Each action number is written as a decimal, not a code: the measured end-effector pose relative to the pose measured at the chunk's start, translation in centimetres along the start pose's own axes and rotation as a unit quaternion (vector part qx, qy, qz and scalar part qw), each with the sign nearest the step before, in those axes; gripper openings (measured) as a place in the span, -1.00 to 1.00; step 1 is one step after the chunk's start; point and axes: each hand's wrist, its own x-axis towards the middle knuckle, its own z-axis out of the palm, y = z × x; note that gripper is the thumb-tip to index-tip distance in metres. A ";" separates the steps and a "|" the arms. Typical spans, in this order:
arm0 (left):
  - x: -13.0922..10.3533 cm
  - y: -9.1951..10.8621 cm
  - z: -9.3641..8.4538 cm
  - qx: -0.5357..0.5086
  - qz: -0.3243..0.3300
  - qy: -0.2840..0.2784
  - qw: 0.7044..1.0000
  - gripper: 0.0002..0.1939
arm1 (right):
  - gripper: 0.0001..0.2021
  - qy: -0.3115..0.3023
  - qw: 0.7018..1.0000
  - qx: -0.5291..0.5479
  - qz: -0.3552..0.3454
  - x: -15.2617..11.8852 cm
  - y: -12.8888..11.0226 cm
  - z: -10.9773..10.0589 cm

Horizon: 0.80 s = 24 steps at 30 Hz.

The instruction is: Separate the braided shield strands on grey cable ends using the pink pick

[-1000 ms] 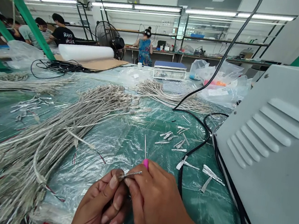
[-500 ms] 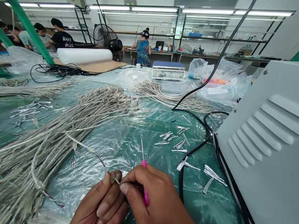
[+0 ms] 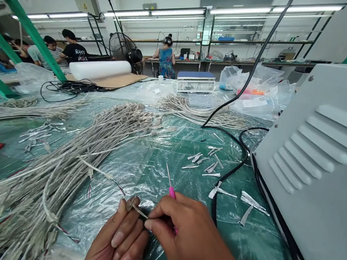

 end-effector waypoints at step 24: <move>-0.2 0.6 0.8 -0.005 -0.013 0.006 1.000 -0.75 | -0.85 -0.029 0.999 -0.008 0.016 -0.1 -0.5 -0.1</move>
